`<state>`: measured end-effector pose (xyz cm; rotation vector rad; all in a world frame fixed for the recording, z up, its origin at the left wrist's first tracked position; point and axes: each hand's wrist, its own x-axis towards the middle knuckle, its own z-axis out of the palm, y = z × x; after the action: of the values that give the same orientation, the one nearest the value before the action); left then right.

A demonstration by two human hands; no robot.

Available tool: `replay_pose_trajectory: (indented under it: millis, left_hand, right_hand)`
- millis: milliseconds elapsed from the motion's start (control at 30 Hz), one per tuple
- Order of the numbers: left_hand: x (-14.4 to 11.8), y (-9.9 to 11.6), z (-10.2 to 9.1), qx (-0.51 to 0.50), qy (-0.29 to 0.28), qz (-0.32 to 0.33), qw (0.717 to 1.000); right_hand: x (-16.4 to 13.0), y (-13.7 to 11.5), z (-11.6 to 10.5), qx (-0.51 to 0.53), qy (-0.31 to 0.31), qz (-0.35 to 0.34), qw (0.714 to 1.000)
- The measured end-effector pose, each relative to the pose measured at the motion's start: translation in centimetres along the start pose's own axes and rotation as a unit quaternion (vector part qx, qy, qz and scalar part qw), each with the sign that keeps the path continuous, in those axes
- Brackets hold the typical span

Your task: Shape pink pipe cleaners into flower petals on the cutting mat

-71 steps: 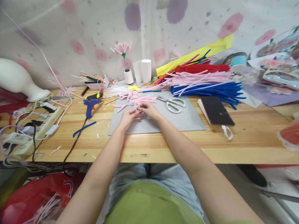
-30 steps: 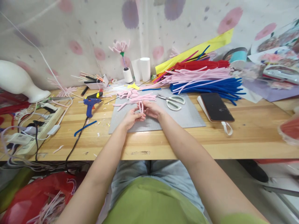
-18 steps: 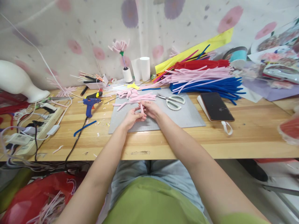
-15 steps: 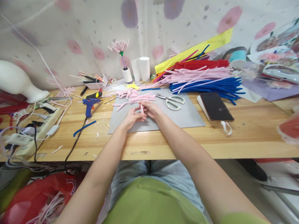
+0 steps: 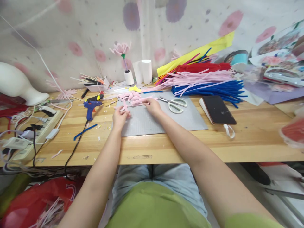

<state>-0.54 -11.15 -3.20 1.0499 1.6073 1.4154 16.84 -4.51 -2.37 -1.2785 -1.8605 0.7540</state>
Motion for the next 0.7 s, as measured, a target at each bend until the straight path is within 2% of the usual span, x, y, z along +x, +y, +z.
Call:
replay_pose_trajectory:
  millis: [100, 167, 333, 467, 567, 633, 700]
  left_hand:
    - [1.1, -0.6, -1.5, 0.102, 0.046, 0.012, 0.994]
    - [1.2, -0.6, -2.0, 0.167, 0.070, 0.030, 0.983]
    - [0.2, 0.3, -2.0, 0.286, 0.142, 0.091, 0.943]
    - [-0.4, 0.7, -1.5, 0.318, 0.116, 0.125, 0.933]
    - [-0.8, 0.8, -0.7, 0.327, 0.106, 0.203, 0.917]
    - [-1.1, 0.9, 0.0, 0.336, 0.065, 0.268, 0.900]
    - [-1.3, 0.9, 0.7, 0.357, -0.005, 0.303, 0.884]
  right_hand:
    - [0.7, -0.1, -0.1, -0.198, -0.046, -0.072, 0.976]
    - [1.0, -0.4, -0.1, -0.281, -0.079, -0.090, 0.952]
    - [1.1, -1.2, -0.9, -0.368, -0.121, -0.110, 0.916]
    - [1.2, -1.6, -2.5, -0.393, -0.160, -0.084, 0.902]
    - [0.9, -1.7, -3.7, -0.367, -0.167, -0.077, 0.912]
    - [0.5, -1.7, -4.1, -0.341, -0.170, -0.080, 0.921]
    - [0.1, -1.6, -4.2, -0.307, -0.172, -0.086, 0.932]
